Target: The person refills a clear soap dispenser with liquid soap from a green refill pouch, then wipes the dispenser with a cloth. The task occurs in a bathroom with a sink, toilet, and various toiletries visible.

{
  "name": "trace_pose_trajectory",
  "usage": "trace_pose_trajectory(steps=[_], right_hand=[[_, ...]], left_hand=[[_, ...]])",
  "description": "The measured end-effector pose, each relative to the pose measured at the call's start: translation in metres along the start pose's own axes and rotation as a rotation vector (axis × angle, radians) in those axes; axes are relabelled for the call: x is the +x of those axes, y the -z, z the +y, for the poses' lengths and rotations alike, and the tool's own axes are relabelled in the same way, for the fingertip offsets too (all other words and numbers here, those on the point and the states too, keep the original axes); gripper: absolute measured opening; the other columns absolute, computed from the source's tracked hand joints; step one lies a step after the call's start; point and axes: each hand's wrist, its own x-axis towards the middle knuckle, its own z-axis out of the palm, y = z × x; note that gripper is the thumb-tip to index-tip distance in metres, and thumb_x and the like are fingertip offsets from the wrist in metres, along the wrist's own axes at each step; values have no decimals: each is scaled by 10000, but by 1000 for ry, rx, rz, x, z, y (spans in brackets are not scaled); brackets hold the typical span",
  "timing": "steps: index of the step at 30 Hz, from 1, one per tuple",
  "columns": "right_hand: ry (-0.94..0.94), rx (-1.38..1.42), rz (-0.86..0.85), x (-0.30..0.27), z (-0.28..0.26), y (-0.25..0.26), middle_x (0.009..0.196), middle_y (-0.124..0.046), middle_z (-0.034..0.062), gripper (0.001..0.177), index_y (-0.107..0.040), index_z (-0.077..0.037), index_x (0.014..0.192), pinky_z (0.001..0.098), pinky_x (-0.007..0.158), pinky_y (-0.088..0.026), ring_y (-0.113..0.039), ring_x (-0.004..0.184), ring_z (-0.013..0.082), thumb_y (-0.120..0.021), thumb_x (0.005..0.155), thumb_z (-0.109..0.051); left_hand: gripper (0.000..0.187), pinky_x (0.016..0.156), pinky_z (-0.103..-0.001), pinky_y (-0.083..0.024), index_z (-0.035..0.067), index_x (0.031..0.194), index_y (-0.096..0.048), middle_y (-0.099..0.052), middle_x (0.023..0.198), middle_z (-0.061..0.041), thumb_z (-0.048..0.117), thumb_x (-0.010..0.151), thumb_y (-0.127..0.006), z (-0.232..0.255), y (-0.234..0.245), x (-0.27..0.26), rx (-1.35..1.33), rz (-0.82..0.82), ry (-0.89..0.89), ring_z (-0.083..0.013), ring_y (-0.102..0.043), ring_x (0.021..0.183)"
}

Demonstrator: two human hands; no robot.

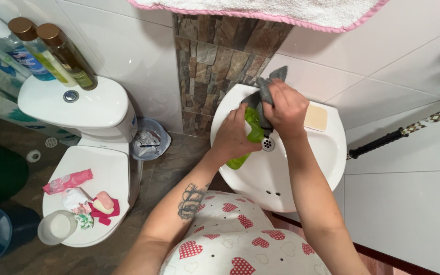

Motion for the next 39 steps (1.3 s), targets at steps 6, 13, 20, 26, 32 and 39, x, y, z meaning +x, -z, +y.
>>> trace_pose_trajectory(steps=[6, 13, 20, 26, 32, 39], right_hand=[[-611, 331, 108, -9, -3, -7, 804, -729, 108, 136, -749, 9, 947, 349, 618, -563, -679, 658, 225, -717, 988, -117], [-978, 852, 414, -18, 43, -7, 899, -713, 106, 306, -683, 48, 1032, 348, 704, -595, -680, 756, 185, -626, 1084, -248], [-1201, 1422, 589, -26, 68, 8, 1240, -665, 148, 512, -593, -6, 1277, 429, 993, -586, -678, 1123, 286, -461, 1048, -444], [-1135, 1192, 589, -70, 91, -12, 1270, -644, 152, 511, -571, -15, 1306, 462, 1034, -544, -641, 1163, 297, -472, 1084, -465], [-876, 123, -72, -173, 115, -106, 1375, -594, 206, 355, -554, -48, 1286, 494, 1140, -420, -543, 1305, 372, -496, 1118, -355], [-555, -219, -576, -160, 44, -137, 1579, -328, 326, 611, -535, -150, 1478, 738, 1117, -209, -182, 1456, 622, -638, 972, -477]], left_hand=[[1189, 1009, -502, -444, 55, 1513, -315, -512, 1340, -197, 407, 571, -950, 10, -1, -4, 246, 164, -7, -391, -526, 1205], [1187, 1006, -533, -408, 58, 1504, -324, -483, 1338, -195, 338, 539, -956, 9, -4, -3, 250, 316, -99, -406, -510, 1200], [1159, 1000, -515, -408, 67, 1530, -311, -477, 1362, -205, 310, 581, -930, -7, 1, 5, 285, 373, -72, -392, -520, 1180], [1156, 994, -552, -406, 43, 1511, -309, -477, 1333, -246, 312, 565, -917, -23, 21, 11, 233, 421, -36, -432, -520, 1183], [1021, 1044, -536, -435, 4, 1532, -332, -487, 1408, -236, 281, 702, -858, -33, 30, 18, 143, 512, -55, -439, -529, 1225], [1122, 1107, -579, -356, -54, 1535, -243, -434, 1417, -274, 270, 671, -883, -48, 30, 18, 69, 460, -149, -466, -466, 1296]])
